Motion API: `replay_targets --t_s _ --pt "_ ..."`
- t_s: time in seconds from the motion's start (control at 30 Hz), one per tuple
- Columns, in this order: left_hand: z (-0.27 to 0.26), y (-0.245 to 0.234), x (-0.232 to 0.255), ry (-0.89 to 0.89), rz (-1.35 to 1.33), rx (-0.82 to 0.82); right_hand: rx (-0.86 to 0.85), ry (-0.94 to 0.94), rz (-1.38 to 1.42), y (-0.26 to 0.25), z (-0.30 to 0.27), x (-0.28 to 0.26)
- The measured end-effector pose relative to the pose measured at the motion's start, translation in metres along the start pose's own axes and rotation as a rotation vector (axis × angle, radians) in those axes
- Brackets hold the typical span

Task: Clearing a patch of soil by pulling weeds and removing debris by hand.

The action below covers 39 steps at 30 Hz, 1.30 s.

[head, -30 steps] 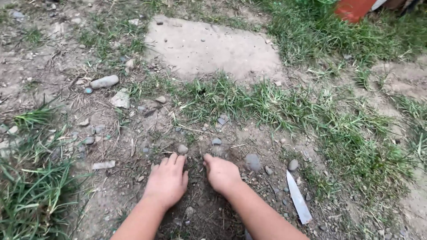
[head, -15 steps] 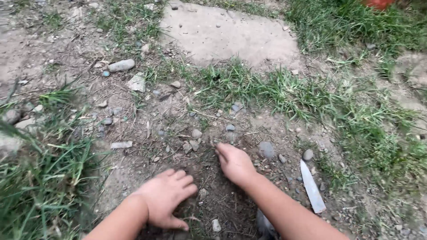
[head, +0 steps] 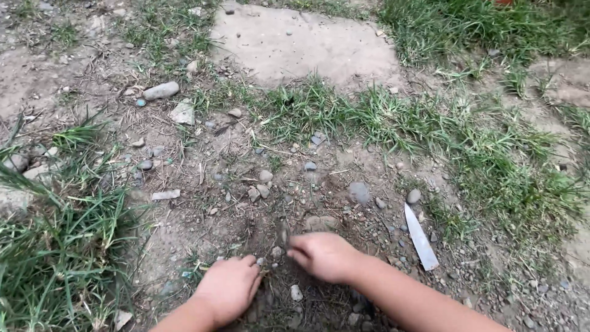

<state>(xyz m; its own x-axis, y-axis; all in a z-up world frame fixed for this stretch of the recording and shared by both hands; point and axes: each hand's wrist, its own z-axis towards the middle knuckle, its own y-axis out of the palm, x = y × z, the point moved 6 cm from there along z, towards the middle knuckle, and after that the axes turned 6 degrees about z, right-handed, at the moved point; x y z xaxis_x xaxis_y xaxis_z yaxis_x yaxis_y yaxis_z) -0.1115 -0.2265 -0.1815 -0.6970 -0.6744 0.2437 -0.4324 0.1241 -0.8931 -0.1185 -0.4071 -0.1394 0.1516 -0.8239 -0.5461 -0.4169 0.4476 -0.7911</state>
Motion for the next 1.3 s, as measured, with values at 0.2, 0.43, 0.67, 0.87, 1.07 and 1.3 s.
replay_targets --t_s 0.2,0.43,0.67,0.87,1.07,1.3 --pt "-0.001 -0.023 -0.007 -0.091 -0.095 0.056 0.146 -0.136 0.104 0.043 -0.013 -0.023" --pt "0.009 -0.022 -0.03 -0.195 -0.137 -0.078 0.438 -0.257 0.078 0.059 -0.014 -0.07" --pt "-0.028 -0.048 -0.04 -0.138 -0.173 -0.04 0.418 0.014 0.047 0.08 0.002 -0.064" --pt "-0.053 -0.042 -0.073 0.124 0.144 0.037 0.266 -0.022 -0.01 0.065 0.013 -0.062" --pt "-0.054 -0.062 -0.083 -0.138 0.238 -0.033 0.326 0.177 0.176 0.035 0.002 -0.021" --pt "-0.055 -0.017 -0.086 -0.378 0.226 -0.161 0.423 0.143 0.11 0.022 0.018 -0.038"
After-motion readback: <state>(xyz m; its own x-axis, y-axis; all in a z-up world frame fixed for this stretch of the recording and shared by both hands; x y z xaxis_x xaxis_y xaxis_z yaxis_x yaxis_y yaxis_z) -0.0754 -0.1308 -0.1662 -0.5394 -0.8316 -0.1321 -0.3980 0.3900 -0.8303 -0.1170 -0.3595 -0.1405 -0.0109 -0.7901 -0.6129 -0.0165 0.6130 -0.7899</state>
